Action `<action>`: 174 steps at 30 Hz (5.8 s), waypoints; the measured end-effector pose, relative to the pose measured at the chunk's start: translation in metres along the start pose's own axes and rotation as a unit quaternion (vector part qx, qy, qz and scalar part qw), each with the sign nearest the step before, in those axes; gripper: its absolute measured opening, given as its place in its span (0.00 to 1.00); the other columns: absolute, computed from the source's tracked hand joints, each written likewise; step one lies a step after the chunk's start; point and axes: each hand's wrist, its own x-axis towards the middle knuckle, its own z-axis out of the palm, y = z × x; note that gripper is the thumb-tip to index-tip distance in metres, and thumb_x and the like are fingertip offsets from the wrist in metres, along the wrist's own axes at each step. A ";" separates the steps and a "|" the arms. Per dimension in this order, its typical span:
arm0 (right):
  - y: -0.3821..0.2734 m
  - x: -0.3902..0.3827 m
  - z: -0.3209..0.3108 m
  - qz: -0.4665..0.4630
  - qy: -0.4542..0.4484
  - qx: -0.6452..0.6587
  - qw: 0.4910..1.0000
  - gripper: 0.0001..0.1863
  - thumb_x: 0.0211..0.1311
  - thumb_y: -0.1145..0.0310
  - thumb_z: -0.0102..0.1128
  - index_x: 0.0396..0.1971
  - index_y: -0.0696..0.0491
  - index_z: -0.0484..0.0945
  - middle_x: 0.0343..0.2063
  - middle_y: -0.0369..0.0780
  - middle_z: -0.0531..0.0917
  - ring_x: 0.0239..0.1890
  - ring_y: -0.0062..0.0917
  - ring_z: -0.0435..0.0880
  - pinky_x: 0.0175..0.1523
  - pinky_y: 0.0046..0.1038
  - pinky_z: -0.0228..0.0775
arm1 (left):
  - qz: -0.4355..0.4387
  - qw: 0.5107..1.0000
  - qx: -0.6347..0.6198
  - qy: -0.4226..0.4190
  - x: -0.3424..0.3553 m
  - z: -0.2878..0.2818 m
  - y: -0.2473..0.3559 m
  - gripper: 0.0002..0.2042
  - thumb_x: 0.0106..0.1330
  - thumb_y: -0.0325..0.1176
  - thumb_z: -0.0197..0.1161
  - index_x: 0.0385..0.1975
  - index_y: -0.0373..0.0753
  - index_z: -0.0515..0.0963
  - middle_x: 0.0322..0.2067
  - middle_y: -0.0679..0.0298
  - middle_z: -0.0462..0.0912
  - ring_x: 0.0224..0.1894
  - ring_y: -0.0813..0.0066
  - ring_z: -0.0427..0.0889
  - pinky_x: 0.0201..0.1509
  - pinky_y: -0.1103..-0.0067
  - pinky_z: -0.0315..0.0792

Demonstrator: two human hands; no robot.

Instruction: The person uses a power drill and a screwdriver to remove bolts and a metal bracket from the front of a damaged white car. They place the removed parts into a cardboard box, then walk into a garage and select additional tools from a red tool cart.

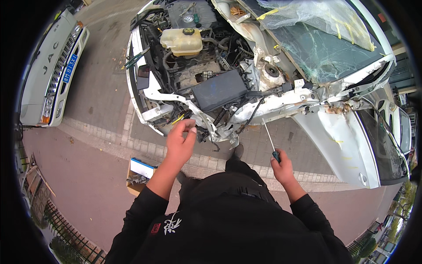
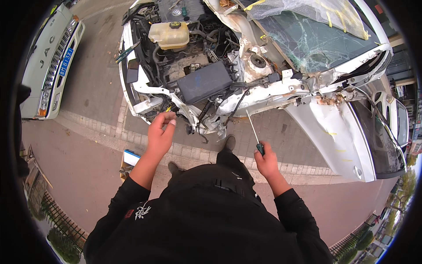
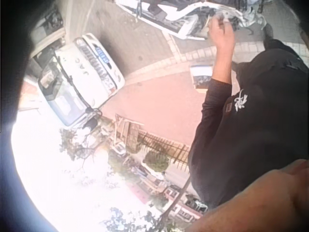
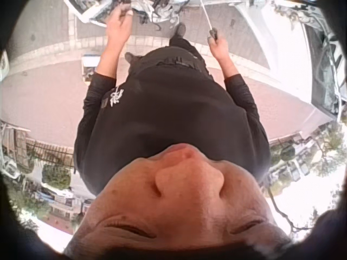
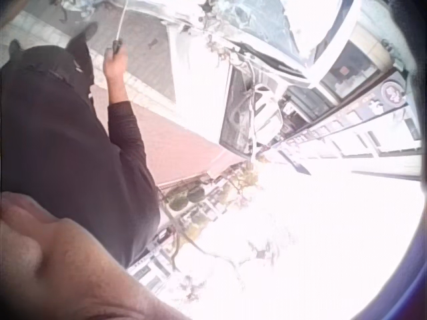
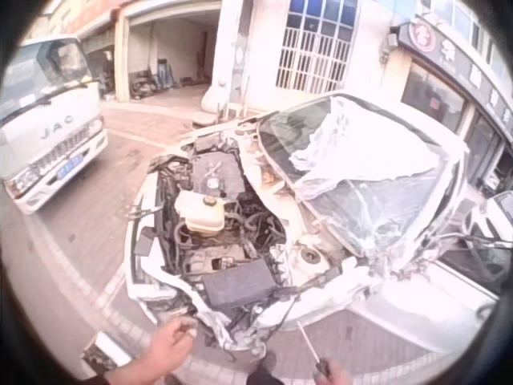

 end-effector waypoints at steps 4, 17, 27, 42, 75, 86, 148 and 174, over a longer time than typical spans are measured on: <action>0.009 0.063 -0.052 0.001 -0.037 0.026 0.999 0.22 0.76 0.62 0.64 0.64 0.55 0.78 0.41 0.55 0.89 0.44 0.56 0.90 0.50 0.47 0.81 | 0.083 0.990 0.083 -0.081 0.079 0.098 0.071 0.16 0.71 0.31 0.70 0.57 0.35 0.84 0.53 0.50 0.88 0.55 0.49 0.87 0.61 0.60 0.80; 0.055 0.188 -0.025 0.025 -0.099 0.043 0.994 0.19 0.78 0.56 0.65 0.49 0.58 0.77 0.37 0.58 0.87 0.44 0.61 0.87 0.49 0.54 0.77 | -0.034 0.909 0.312 -0.272 0.187 0.248 0.048 0.19 0.78 0.37 0.67 0.62 0.38 0.74 0.64 0.46 0.80 0.64 0.38 0.83 0.66 0.52 0.79; 0.075 0.204 0.011 -0.026 -0.055 0.068 0.996 0.19 0.80 0.56 0.66 0.46 0.57 0.74 0.32 0.57 0.85 0.39 0.62 0.86 0.43 0.54 0.76 | 0.119 0.864 0.286 -0.396 0.230 0.225 0.022 0.18 0.75 0.36 0.71 0.59 0.37 0.76 0.55 0.47 0.84 0.60 0.38 0.83 0.63 0.52 0.77; 0.048 0.181 0.000 0.038 -0.139 0.101 0.984 0.20 0.80 0.54 0.66 0.43 0.58 0.77 0.30 0.51 0.83 0.33 0.46 0.82 0.43 0.45 0.75 | 0.102 0.887 0.289 -0.344 0.256 0.217 0.032 0.16 0.74 0.36 0.72 0.56 0.36 0.81 0.50 0.45 0.89 0.56 0.37 0.85 0.60 0.53 0.79; 0.057 0.170 -0.014 0.143 -0.209 0.103 0.962 0.20 0.79 0.54 0.66 0.42 0.58 0.75 0.30 0.49 0.81 0.34 0.42 0.79 0.46 0.44 0.75 | 0.222 0.865 0.346 -0.288 0.218 0.220 0.005 0.17 0.57 0.27 0.70 0.48 0.37 0.79 0.51 0.54 0.81 0.58 0.48 0.81 0.63 0.57 0.77; 0.054 0.166 -0.008 0.163 -0.223 0.114 0.954 0.20 0.80 0.54 0.66 0.45 0.58 0.76 0.29 0.46 0.83 0.30 0.34 0.83 0.42 0.41 0.77 | 0.167 0.831 0.419 -0.327 0.201 0.233 0.012 0.18 0.58 0.22 0.68 0.50 0.36 0.77 0.47 0.51 0.84 0.49 0.49 0.89 0.55 0.62 0.85; 0.080 0.138 -0.075 0.154 -0.268 -0.020 0.951 0.16 0.82 0.57 0.65 0.44 0.55 0.77 0.28 0.37 0.82 0.27 0.23 0.82 0.36 0.31 0.77 | -0.078 0.987 0.061 -0.127 0.072 0.240 0.007 0.09 0.80 0.36 0.63 0.45 0.36 0.77 0.34 0.45 0.89 0.41 0.36 0.88 0.46 0.46 0.78; 0.106 0.115 -0.072 0.072 -0.205 -0.032 0.976 0.22 0.76 0.53 0.68 0.43 0.60 0.77 0.32 0.56 0.85 0.37 0.53 0.85 0.46 0.47 0.77 | -0.150 0.963 0.118 -0.191 0.030 0.229 0.015 0.19 0.77 0.39 0.65 0.61 0.36 0.75 0.44 0.40 0.89 0.51 0.34 0.88 0.55 0.47 0.79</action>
